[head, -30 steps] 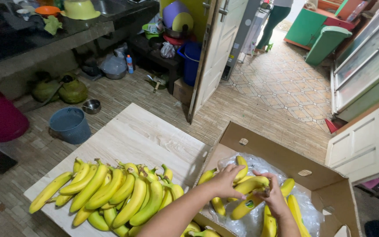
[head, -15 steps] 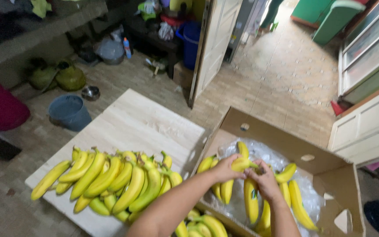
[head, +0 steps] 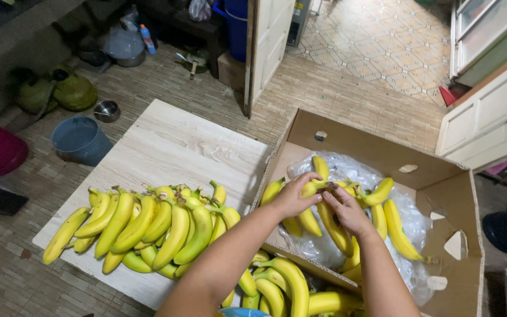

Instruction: Separating bananas from bunches and arranging them on a table and into a cardboard box lined with plastic.

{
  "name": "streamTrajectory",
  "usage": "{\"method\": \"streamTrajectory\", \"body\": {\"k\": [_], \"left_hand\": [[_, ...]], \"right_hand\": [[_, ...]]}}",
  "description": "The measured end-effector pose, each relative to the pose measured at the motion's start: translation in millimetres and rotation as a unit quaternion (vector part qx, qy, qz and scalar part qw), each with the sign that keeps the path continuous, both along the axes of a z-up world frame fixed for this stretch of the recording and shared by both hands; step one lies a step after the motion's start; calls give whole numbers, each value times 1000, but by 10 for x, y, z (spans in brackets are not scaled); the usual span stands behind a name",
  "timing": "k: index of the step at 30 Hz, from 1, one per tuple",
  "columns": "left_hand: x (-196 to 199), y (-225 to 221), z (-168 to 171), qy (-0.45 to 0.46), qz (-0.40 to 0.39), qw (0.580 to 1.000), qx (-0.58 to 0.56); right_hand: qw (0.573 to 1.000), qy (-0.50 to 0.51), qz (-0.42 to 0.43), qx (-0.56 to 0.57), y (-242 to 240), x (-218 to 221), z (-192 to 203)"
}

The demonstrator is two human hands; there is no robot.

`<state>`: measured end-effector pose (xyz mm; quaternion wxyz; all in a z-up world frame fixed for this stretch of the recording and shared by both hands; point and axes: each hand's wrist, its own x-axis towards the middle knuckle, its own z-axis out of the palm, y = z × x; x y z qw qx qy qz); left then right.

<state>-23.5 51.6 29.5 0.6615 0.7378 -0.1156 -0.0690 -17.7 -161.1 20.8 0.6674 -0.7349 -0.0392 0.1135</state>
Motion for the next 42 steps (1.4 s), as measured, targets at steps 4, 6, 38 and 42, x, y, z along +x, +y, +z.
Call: {"method": "streamTrajectory", "body": {"k": [4, 6, 38, 42], "left_hand": [[-30, 11, 73, -123, -61, 979, 151], [-9, -4, 27, -144, -59, 973, 169], [140, 122, -296, -206, 104, 907, 352], [121, 88, -342, -135, 151, 937, 285]], "right_hand": [[995, -56, 60, -57, -3, -15, 41], [993, -70, 68, -74, -17, 1, 59], [726, -151, -351, -571, -1857, 200, -766], [700, -107, -407, -578, -1583, 84, -426]]}}
